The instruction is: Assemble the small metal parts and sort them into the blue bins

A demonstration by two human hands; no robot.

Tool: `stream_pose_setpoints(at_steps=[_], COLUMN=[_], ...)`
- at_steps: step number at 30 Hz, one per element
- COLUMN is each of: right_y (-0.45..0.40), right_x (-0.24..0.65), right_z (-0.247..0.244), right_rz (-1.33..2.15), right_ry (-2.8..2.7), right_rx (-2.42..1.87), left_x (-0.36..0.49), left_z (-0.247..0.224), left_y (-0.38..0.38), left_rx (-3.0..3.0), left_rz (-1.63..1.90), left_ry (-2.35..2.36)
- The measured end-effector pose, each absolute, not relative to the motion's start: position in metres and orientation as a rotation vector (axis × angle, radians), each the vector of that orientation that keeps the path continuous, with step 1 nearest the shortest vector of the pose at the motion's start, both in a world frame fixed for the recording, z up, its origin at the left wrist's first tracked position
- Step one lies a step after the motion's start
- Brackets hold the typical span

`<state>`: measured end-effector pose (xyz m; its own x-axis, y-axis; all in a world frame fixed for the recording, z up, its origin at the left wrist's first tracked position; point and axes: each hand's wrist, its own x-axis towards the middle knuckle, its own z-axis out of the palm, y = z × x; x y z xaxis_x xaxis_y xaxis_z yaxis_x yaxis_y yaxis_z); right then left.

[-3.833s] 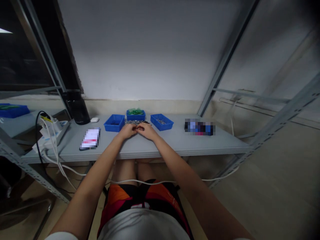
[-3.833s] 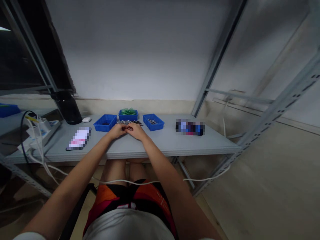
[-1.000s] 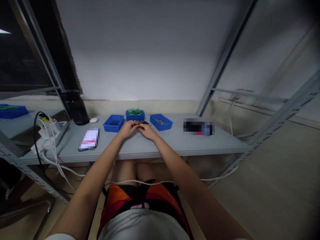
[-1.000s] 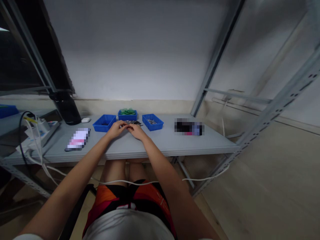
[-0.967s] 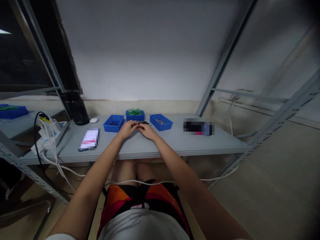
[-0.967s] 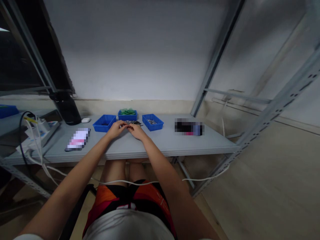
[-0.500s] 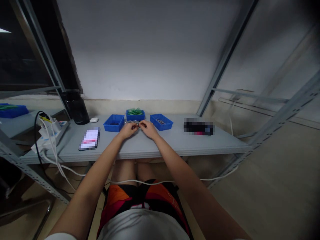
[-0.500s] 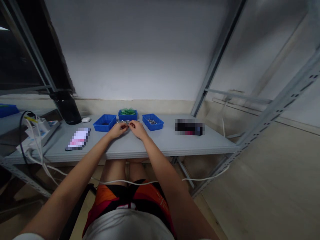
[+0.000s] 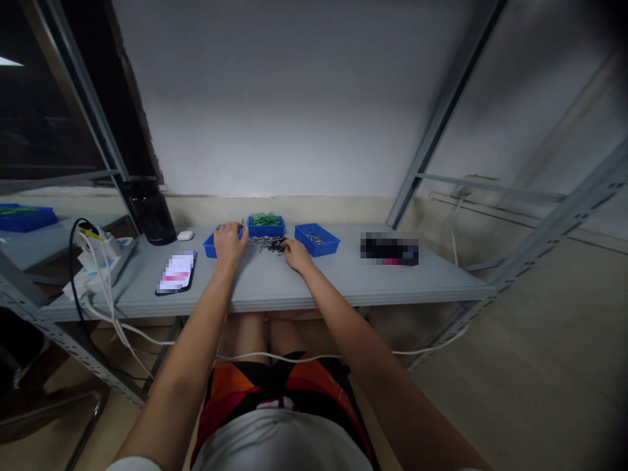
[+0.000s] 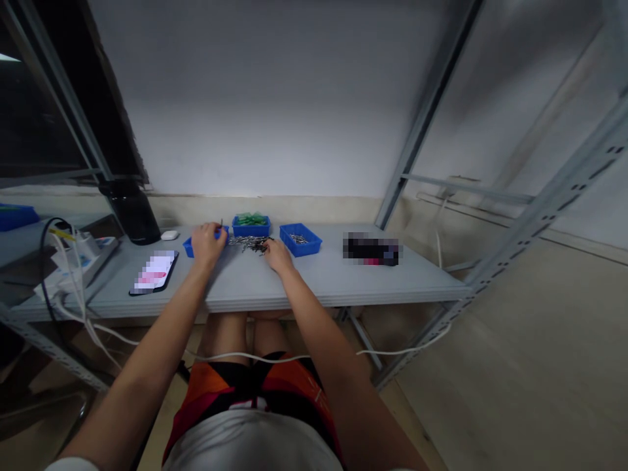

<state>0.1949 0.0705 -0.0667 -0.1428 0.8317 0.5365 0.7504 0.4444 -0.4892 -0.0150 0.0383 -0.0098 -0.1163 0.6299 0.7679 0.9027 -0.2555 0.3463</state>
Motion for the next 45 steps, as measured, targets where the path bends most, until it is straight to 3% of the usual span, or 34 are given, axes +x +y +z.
stream_pose_setpoints(at_steps=[6, 15, 24, 31, 45], right_y=[0.066, 0.065, 0.067, 0.063, 0.063], right_x=[0.196, 0.198, 0.196, 0.188, 0.187], right_z=[-0.063, -0.063, -0.063, -0.063, -0.057], right_rz=[0.132, 0.082, -0.007, -0.127, 0.032], right_ry=[-2.043, -2.006, -2.162, -2.29, -2.211], right_rx=[-1.562, -1.604, -1.485, -1.327, -1.222], left_x=[-0.029, -0.024, 0.006, 0.007, 0.0], left_z=[-0.012, -0.008, -0.032, -0.034, -0.042], left_y=[0.04, 0.04, 0.044, 0.047, 0.061], left_rx=[-1.556, -1.745, -2.704, -2.754, -2.629], left_rz=[-1.209, -1.411, -0.708, -0.686, -0.91], left_ry=[-2.025, -1.814, -1.392, -1.41, -1.436])
